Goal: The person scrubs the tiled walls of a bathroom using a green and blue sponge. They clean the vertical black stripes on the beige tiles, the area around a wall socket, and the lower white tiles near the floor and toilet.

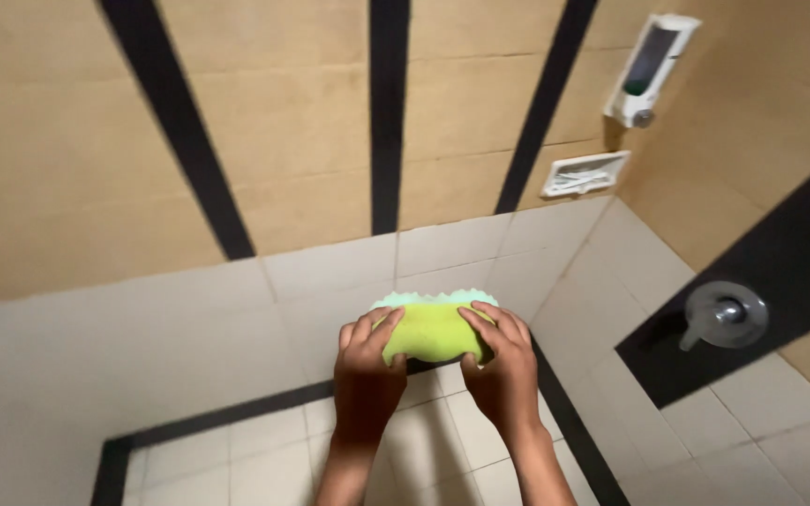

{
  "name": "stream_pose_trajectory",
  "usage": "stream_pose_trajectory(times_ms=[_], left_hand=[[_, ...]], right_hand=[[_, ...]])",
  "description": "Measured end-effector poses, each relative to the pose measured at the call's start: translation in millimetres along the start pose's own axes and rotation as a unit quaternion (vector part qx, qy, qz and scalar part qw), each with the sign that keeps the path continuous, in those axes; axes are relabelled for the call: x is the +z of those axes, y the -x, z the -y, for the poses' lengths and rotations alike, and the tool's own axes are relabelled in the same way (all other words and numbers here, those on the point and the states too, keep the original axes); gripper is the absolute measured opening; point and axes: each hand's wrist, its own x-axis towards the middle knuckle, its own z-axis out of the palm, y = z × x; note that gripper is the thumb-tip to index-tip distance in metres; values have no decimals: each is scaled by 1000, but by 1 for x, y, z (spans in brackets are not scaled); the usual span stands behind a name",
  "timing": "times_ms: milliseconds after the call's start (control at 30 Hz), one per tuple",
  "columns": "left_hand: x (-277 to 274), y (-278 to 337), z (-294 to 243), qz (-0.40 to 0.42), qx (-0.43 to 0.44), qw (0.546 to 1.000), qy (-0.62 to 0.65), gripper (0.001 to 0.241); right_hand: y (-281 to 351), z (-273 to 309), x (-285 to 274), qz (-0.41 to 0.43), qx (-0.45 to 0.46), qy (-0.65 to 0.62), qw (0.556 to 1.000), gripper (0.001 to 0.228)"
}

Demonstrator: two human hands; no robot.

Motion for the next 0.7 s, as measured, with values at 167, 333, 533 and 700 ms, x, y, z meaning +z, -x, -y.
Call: stream_pose_trajectory(times_ms=[167, 333, 533, 700], left_hand=[[30, -33, 12, 45, 25, 997, 57, 55], [79, -56, 10, 69, 79, 990, 99, 57], [146, -88, 11, 57, 86, 989, 102, 57], [186, -118, -4, 41, 62, 993, 90, 58]], right_hand=[[-19, 2, -8, 6, 128, 26, 991, 60], [-33, -31, -20, -21, 162, 64, 984, 59], [-67, -93, -23, -46, 138, 73, 987, 59], [-107, -151, -22, -35, 107, 49, 993, 58]])
